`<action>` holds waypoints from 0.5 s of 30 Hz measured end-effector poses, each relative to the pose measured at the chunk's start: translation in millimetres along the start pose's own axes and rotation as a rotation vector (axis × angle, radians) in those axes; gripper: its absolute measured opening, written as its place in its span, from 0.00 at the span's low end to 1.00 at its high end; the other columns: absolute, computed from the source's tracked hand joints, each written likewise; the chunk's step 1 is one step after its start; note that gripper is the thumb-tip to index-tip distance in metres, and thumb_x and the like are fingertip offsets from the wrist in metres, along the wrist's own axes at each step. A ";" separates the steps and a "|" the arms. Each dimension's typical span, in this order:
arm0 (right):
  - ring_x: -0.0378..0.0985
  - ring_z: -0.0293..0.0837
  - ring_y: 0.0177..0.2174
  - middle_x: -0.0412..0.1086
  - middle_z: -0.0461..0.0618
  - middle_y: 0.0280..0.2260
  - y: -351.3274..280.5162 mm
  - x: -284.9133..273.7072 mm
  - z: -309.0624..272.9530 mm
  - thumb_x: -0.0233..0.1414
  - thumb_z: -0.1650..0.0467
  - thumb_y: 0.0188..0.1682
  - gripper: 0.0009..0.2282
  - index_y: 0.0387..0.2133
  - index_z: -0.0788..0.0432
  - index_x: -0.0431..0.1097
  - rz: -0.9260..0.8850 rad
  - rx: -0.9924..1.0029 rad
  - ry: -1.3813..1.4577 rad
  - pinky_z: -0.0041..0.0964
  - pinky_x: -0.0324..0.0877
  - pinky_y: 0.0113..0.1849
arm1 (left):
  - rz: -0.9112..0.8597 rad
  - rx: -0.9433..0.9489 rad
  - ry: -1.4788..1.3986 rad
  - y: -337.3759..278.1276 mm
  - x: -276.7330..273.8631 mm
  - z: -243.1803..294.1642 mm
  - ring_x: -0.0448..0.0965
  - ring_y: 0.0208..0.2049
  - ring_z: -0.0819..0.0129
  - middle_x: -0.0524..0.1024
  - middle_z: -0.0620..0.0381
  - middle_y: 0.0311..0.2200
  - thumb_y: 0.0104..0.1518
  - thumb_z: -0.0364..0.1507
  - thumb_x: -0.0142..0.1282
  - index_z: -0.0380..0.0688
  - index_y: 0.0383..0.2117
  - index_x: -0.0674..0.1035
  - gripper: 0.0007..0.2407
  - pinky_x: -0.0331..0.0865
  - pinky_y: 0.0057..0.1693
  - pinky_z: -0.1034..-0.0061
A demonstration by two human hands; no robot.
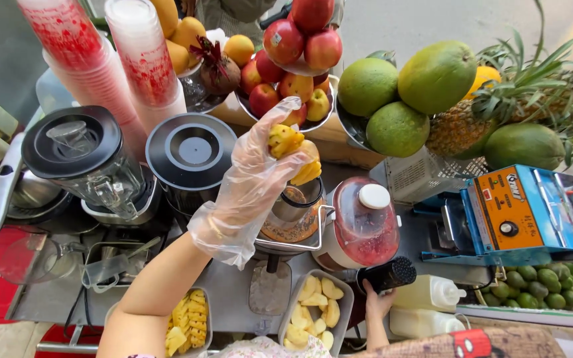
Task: Preparing fruit juice by juicing pineapple and apples and scooping ice into a blender.
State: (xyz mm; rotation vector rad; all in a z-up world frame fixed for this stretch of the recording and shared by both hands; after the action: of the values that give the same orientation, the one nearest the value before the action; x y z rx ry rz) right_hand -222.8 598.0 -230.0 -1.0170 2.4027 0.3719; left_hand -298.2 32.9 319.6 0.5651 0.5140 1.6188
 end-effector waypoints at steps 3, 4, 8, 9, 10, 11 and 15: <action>0.69 0.53 0.53 0.67 0.62 0.54 -3.9 3.5 -15.3 0.71 0.67 0.31 0.41 0.59 0.68 0.59 -0.043 -0.066 0.133 0.43 0.61 0.56 | -0.029 0.002 -0.041 -0.5 5.6 -8.5 0.71 0.65 0.64 0.70 0.48 0.64 0.62 0.17 0.61 0.39 0.63 0.68 0.23 0.64 0.71 0.71; 0.69 0.53 0.53 0.67 0.62 0.54 -3.4 6.6 -16.6 0.71 0.67 0.31 0.41 0.59 0.68 0.59 -0.043 -0.065 0.136 0.43 0.61 0.56 | -0.031 0.004 -0.039 1.0 5.9 -8.2 0.71 0.65 0.64 0.70 0.48 0.64 0.62 0.17 0.61 0.39 0.63 0.68 0.23 0.64 0.71 0.71; 0.70 0.50 0.52 0.68 0.57 0.55 -6.6 13.9 -15.4 0.70 0.70 0.32 0.39 0.59 0.66 0.60 -0.103 -0.014 0.228 0.41 0.62 0.56 | -0.086 -0.125 -0.033 -2.5 14.9 -28.5 0.79 0.51 0.70 0.76 0.51 0.56 0.59 0.18 0.60 0.40 0.62 0.69 0.24 0.73 0.61 0.75; 0.69 0.49 0.52 0.67 0.57 0.55 -6.3 15.9 -17.0 0.70 0.70 0.32 0.39 0.60 0.66 0.59 -0.107 -0.011 0.257 0.40 0.61 0.56 | -0.085 -0.166 -0.022 -4.2 15.9 -37.1 0.80 0.48 0.71 0.78 0.52 0.50 0.58 0.19 0.61 0.41 0.61 0.70 0.23 0.74 0.59 0.76; 0.69 0.49 0.52 0.67 0.57 0.55 -6.3 15.0 -17.9 0.70 0.70 0.32 0.39 0.60 0.66 0.59 -0.106 -0.011 0.258 0.40 0.61 0.56 | -0.086 -0.165 -0.022 -3.7 17.0 -38.7 0.80 0.48 0.71 0.78 0.52 0.50 0.58 0.19 0.61 0.41 0.61 0.70 0.23 0.74 0.59 0.76; 0.69 0.49 0.52 0.67 0.57 0.55 -6.4 14.2 -18.5 0.70 0.70 0.33 0.40 0.61 0.65 0.58 -0.107 -0.009 0.248 0.41 0.61 0.56 | -0.088 -0.159 0.029 -3.3 17.7 -39.9 0.79 0.47 0.71 0.78 0.52 0.48 0.58 0.19 0.62 0.41 0.60 0.70 0.23 0.74 0.58 0.75; 0.68 0.49 0.53 0.65 0.57 0.57 -9.2 8.2 -26.9 0.70 0.70 0.32 0.42 0.62 0.65 0.57 -0.114 -0.063 0.305 0.41 0.60 0.56 | -0.114 -0.171 -0.030 -3.0 22.9 -35.8 0.78 0.45 0.65 0.77 0.50 0.44 0.57 0.20 0.62 0.41 0.62 0.71 0.24 0.73 0.57 0.74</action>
State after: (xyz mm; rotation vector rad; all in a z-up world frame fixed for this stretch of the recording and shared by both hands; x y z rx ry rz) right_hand -230.2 575.4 -212.4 -1.3147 2.5972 0.2695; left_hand -320.6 55.8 291.5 0.4244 0.3747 1.5267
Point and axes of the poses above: each hand's wrist, its own y-axis towards the middle knuckle, its own x-axis out of the palm, z = x × y, the point moved 9 cm from there along y, towards the middle knuckle
